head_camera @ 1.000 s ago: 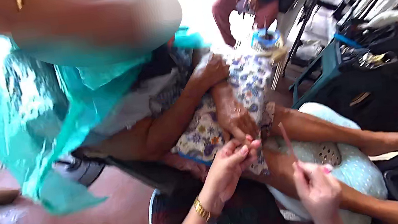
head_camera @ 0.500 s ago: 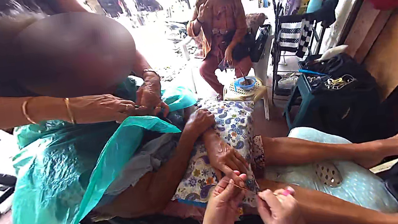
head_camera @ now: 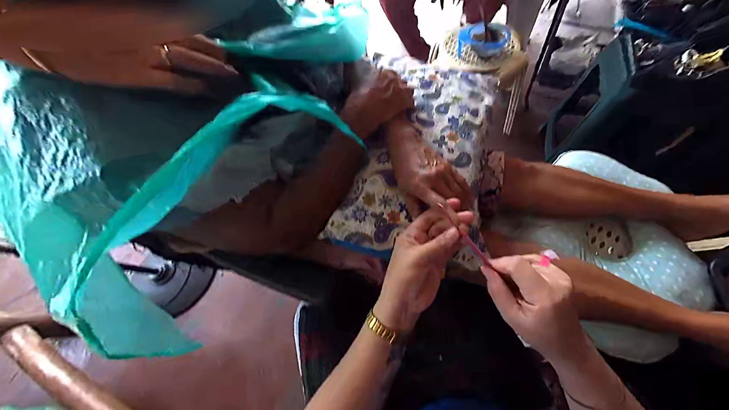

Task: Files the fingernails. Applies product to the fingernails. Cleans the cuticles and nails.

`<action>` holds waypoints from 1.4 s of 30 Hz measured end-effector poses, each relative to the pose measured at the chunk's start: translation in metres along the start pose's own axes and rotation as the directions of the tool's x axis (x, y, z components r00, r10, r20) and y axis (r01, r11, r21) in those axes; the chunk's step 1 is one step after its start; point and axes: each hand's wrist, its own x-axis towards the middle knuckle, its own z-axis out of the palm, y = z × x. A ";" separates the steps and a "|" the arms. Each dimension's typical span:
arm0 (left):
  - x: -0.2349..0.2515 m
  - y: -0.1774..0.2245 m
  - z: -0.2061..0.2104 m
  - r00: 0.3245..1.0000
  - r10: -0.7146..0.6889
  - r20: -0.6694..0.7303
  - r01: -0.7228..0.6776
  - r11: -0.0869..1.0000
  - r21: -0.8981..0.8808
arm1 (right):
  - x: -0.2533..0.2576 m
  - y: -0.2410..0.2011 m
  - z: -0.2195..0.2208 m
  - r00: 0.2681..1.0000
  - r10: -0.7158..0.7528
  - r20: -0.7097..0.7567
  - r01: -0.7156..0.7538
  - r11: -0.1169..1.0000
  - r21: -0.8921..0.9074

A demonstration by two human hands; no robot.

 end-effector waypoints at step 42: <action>0.000 0.000 -0.001 0.993 -0.098 -0.063 0.095 0.994 -0.048 | -0.006 0.005 -0.045 0.967 0.252 0.025 -0.243 0.950 -0.195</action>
